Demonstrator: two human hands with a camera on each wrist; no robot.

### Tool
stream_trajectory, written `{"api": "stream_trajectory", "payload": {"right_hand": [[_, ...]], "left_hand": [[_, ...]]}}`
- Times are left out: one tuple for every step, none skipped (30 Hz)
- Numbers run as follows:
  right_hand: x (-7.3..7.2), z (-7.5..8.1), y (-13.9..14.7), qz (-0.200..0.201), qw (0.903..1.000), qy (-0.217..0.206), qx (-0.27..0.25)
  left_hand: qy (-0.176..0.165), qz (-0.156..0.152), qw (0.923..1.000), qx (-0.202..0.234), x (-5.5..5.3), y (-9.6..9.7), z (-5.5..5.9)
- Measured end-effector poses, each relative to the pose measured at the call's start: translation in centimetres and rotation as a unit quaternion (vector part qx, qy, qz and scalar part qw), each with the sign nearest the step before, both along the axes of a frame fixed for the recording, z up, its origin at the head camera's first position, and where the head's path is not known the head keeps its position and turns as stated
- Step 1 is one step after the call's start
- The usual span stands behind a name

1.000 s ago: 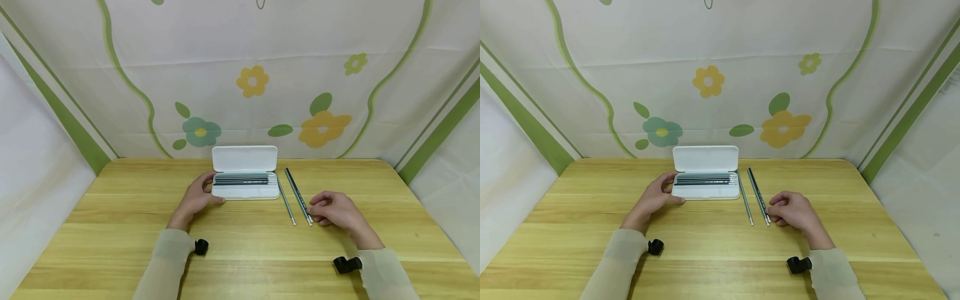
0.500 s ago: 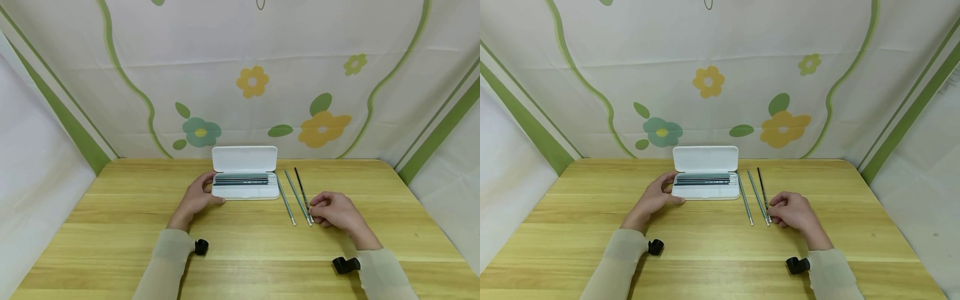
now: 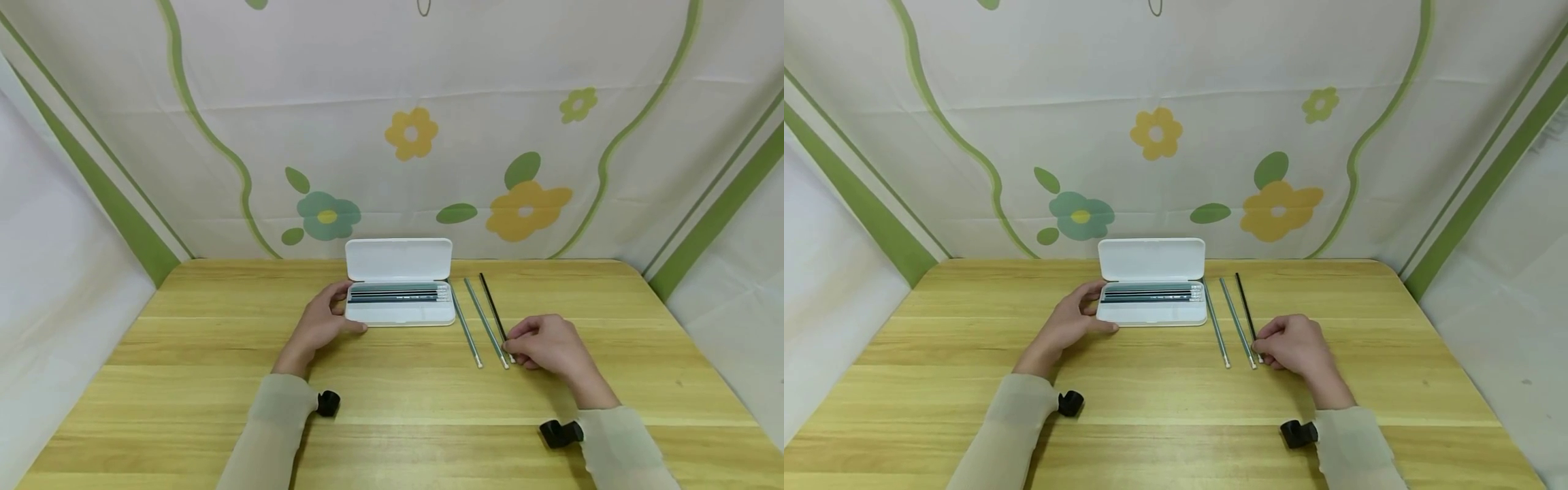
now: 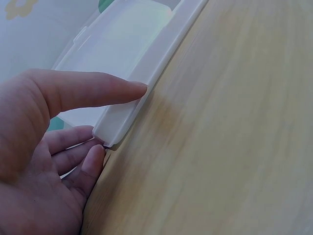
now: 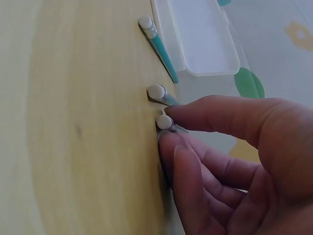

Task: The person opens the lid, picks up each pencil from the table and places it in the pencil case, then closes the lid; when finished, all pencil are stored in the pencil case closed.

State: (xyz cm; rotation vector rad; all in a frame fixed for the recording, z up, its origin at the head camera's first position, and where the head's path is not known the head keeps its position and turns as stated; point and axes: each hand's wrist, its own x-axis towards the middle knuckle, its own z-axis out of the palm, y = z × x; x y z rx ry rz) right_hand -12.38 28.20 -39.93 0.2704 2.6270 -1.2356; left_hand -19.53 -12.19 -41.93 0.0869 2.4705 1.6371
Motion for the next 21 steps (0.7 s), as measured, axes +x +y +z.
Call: {"api": "stream_trajectory", "payload": {"right_hand": [[0.02,0.03,-0.05,-0.001,1.0000,0.000,0.004],[0.04,0.07,-0.09,0.000,0.9999,0.003,0.010],[0.04,0.08,-0.12,0.002,0.9998,0.005,0.017],[0.05,0.08,-0.15,0.005,0.9997,0.007,0.023],[0.06,0.09,-0.20,0.005,0.9995,0.008,0.031],[0.07,0.10,-0.26,0.006,0.9992,0.010,0.038],[0.07,0.09,-0.32,0.006,0.9989,0.011,0.046],[0.07,0.09,-0.36,0.010,0.9985,0.014,0.053],[0.07,0.07,-0.41,0.010,0.9981,0.014,0.058],[0.07,0.07,-0.44,0.010,0.9980,0.015,0.061],[0.07,0.06,-0.45,0.009,0.9978,0.016,0.063],[0.07,0.05,-0.45,0.008,0.9978,0.016,0.063],[0.08,0.02,-0.44,0.007,0.9980,0.015,0.061],[0.08,-0.01,-0.42,0.005,0.9983,0.014,0.057],[0.09,-0.05,-0.39,0.002,0.9986,0.013,0.052],[0.09,-0.10,-0.35,-0.001,0.9988,0.013,0.047],[0.12,-0.13,-0.30,-0.004,0.9991,0.012,0.040],[0.13,-0.17,-0.25,-0.008,0.9994,0.012,0.032],[0.12,-0.21,-0.15,-0.010,0.9996,0.011,0.022],[0.11,-0.28,-0.02,-0.011,0.9998,0.013,0.013],[0.08,-0.35,0.13,-0.013,0.9998,0.013,0.002]], "left_hand": [[-0.001,0.000,1.0000,0.000,-0.01,0.00,0.00],[-0.001,0.000,1.0000,0.001,-0.01,0.00,0.01],[-0.002,0.000,1.0000,0.002,-0.02,-0.01,0.02],[-0.003,0.000,1.0000,0.002,-0.01,-0.01,0.04],[-0.004,0.000,1.0000,0.003,-0.01,-0.02,0.05],[-0.004,0.000,1.0000,0.003,0.00,-0.03,0.06],[-0.004,0.000,1.0000,0.003,0.01,-0.06,0.06],[-0.003,0.000,1.0000,0.003,0.02,-0.09,0.06],[-0.003,0.000,1.0000,0.004,0.05,-0.12,0.06],[-0.003,0.000,1.0000,0.004,0.06,-0.14,0.05],[-0.002,0.000,1.0000,0.005,0.06,-0.16,0.04],[-0.001,-0.001,1.0000,0.006,0.07,-0.17,0.03],[0.000,-0.001,1.0000,0.008,0.07,-0.18,0.02],[0.000,-0.002,1.0000,0.009,0.07,-0.19,0.00],[0.001,-0.003,0.9999,0.010,0.07,-0.17,-0.01],[0.001,-0.004,0.9999,0.011,0.07,-0.16,-0.02],[0.002,-0.004,0.9999,0.010,0.07,-0.14,-0.02],[0.002,-0.004,1.0000,0.008,0.06,-0.13,-0.02],[0.003,-0.003,1.0000,0.007,0.03,-0.10,-0.02],[0.004,-0.003,1.0000,0.005,0.02,-0.08,-0.02],[0.004,-0.003,1.0000,0.004,0.00,-0.05,-0.01]]}}
